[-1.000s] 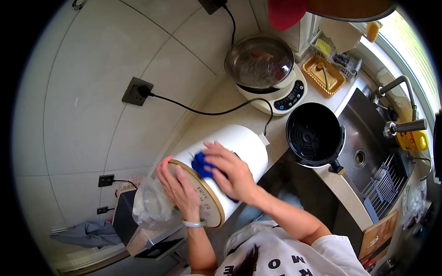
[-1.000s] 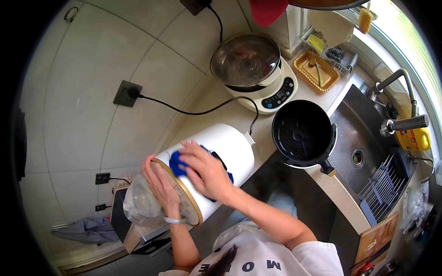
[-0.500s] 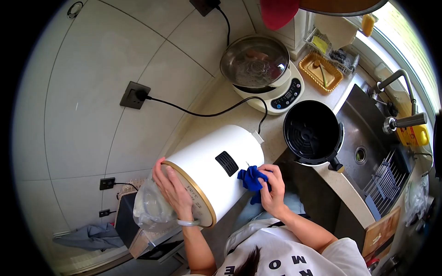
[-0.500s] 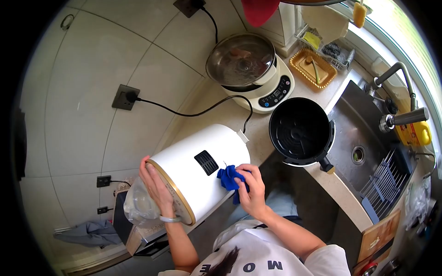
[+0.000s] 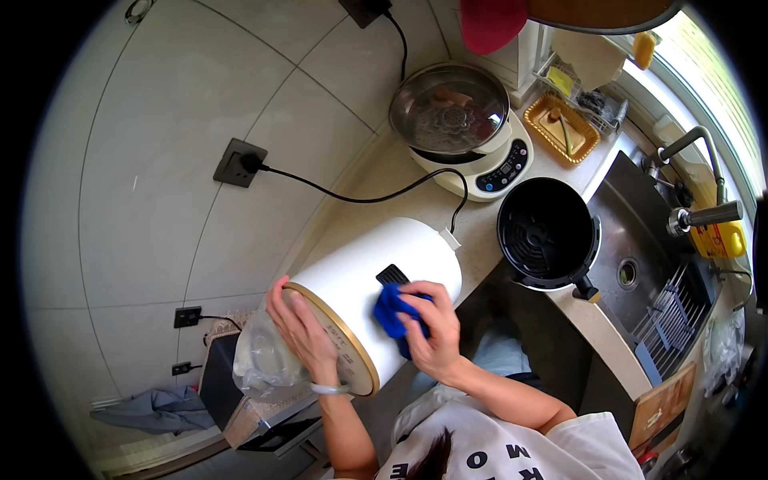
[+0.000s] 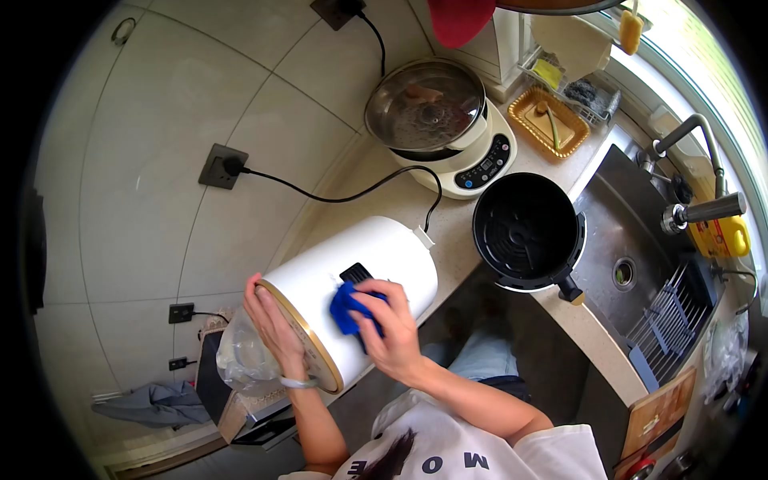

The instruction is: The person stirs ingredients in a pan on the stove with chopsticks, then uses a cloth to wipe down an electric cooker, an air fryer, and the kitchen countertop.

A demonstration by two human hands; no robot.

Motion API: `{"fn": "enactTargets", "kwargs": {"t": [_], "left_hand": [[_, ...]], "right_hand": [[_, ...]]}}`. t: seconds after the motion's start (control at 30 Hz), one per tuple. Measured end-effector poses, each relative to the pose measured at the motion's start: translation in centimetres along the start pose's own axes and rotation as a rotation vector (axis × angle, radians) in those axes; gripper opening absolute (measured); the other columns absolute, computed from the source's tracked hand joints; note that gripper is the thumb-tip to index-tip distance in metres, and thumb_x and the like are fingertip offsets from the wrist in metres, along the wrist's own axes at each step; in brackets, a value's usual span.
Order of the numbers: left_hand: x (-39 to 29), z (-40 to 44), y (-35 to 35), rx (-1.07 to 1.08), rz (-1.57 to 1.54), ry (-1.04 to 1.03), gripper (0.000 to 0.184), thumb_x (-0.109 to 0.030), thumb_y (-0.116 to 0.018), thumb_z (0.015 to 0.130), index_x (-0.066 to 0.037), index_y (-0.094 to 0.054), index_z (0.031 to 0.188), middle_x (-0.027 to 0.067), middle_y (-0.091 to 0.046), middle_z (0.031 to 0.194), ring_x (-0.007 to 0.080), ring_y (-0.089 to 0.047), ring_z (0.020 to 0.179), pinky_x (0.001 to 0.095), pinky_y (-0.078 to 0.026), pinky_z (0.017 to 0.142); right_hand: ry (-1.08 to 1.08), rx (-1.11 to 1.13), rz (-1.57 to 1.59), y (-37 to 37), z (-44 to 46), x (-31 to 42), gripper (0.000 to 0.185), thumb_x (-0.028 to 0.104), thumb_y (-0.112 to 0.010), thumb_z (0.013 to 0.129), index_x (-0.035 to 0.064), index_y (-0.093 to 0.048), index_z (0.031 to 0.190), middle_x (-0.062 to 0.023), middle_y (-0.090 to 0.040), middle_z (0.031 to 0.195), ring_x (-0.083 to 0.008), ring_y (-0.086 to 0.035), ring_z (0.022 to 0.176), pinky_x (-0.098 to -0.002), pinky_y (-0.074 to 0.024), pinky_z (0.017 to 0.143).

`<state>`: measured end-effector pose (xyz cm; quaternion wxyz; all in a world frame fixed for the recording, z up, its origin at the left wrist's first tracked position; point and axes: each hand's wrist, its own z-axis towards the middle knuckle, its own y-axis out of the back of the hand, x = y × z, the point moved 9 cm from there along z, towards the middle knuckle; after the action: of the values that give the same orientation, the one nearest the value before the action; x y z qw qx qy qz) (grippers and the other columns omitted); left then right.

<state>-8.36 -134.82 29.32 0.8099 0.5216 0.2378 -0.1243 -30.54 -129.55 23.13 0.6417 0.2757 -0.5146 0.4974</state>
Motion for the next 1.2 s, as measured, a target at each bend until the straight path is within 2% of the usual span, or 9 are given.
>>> {"fn": "enactTargets", "kwargs": {"t": [0.1, 0.4, 0.57, 0.8, 0.93, 1.0, 1.07, 1.1, 1.2], "left_hand": [[-0.8, -0.6, 0.1, -0.003, 0.009, -0.012, 0.044, -0.035, -0.035, 0.104, -0.002, -0.049, 0.130, 0.0190, -0.047, 0.133, 0.0370, -0.047, 0.123, 0.0454, -0.035, 0.104], [1.8, 0.1, 0.5, 0.015, -0.062, 0.011, 0.044, -0.036, -0.033, 0.104, -0.003, -0.050, 0.127, 0.0195, -0.047, 0.132, 0.0348, -0.045, 0.125, 0.0451, -0.033, 0.106], [2.2, -0.8, 1.1, 0.033, -0.042, -0.026, 0.046, -0.036, -0.031, 0.106, -0.002, -0.048, 0.131, 0.0172, -0.047, 0.131, 0.0308, -0.046, 0.124, 0.0392, -0.033, 0.106], [3.7, -0.1, 1.3, 0.019, -0.147, 0.039, 0.040, -0.033, -0.034, 0.104, -0.004, -0.051, 0.127, 0.0185, -0.047, 0.132, 0.0362, -0.045, 0.125, 0.0446, -0.032, 0.107], [2.5, -0.4, 1.3, 0.045, -0.107, -0.042, 0.041, -0.033, -0.035, 0.103, -0.004, -0.051, 0.127, 0.0203, -0.045, 0.136, 0.0378, -0.045, 0.127, 0.0461, -0.032, 0.107], [2.1, -1.1, 1.4, 0.054, -0.073, -0.087, 0.041, -0.033, -0.034, 0.104, -0.003, -0.050, 0.128, 0.0205, -0.045, 0.136, 0.0366, -0.043, 0.129, 0.0451, -0.031, 0.109], [0.7, -2.1, 1.3, 0.078, -0.050, -0.143, 0.042, -0.033, -0.032, 0.104, -0.003, -0.050, 0.127, 0.0222, -0.043, 0.138, 0.0377, -0.042, 0.131, 0.0467, -0.028, 0.111], [0.4, -2.6, 1.5, 0.038, -0.052, -0.131, 0.047, -0.042, -0.040, 0.099, -0.005, -0.053, 0.125, 0.0225, -0.043, 0.137, 0.0416, -0.044, 0.126, 0.0527, -0.032, 0.104], [-1.4, -3.7, 1.9, 0.002, -0.060, -0.177, 0.049, -0.046, -0.041, 0.098, -0.007, -0.054, 0.124, 0.0221, -0.044, 0.138, 0.0422, -0.044, 0.126, 0.0527, -0.033, 0.104]], "right_hand": [[0.096, 0.238, -0.125, -4.1, 3.1, 2.5, 0.025, 0.002, -0.070, 0.083, 0.0017, -0.067, 0.107, -0.0140, -0.059, 0.112, -0.0325, -0.054, 0.103, -0.0402, -0.0447, 0.090], [0.281, 0.268, -0.035, -2.4, -6.3, 1.4, 0.047, -0.004, -0.068, 0.066, 0.0042, -0.070, 0.112, -0.0113, -0.062, 0.115, -0.0290, -0.054, 0.102, -0.0370, -0.0445, 0.092], [0.022, 0.297, -0.137, -6.0, 3.9, 0.3, 0.022, -0.002, -0.070, 0.075, 0.0010, -0.067, 0.097, -0.0155, -0.061, 0.103, -0.0316, -0.055, 0.101, -0.0422, -0.0451, 0.084], [0.298, 0.292, -0.084, -3.1, -6.1, 1.8, 0.047, -0.001, -0.069, 0.065, 0.0038, -0.070, 0.111, -0.0106, -0.063, 0.116, -0.0298, -0.054, 0.099, -0.0382, -0.0448, 0.092], [0.331, 0.388, -0.071, -5.6, -2.4, 3.6, 0.044, 0.001, -0.073, 0.068, 0.0000, -0.067, 0.111, -0.0126, -0.061, 0.110, -0.0311, -0.055, 0.097, -0.0398, -0.0479, 0.086], [0.227, 0.477, -0.060, -8.5, 2.6, 4.0, 0.031, -0.001, -0.070, 0.072, -0.0002, -0.065, 0.103, -0.0132, -0.060, 0.101, -0.0330, -0.054, 0.090, -0.0413, -0.0473, 0.081], [0.096, 0.485, -0.130, -10.0, 6.1, 1.4, 0.014, -0.001, -0.068, 0.076, -0.0025, -0.066, 0.090, -0.0171, -0.063, 0.095, -0.0366, -0.057, 0.093, -0.0426, -0.0480, 0.083], [0.051, 0.470, -0.171, -10.0, 6.9, -1.1, 0.010, 0.000, -0.068, 0.077, -0.0036, -0.068, 0.086, -0.0183, -0.064, 0.094, -0.0377, -0.058, 0.092, -0.0421, -0.0486, 0.084], [-0.042, 0.435, -0.481, -5.8, 9.1, -10.2, 0.012, 0.004, -0.067, 0.079, -0.0060, -0.069, 0.086, -0.0211, -0.064, 0.095, -0.0398, -0.059, 0.092, -0.0449, -0.0480, 0.087]]}}
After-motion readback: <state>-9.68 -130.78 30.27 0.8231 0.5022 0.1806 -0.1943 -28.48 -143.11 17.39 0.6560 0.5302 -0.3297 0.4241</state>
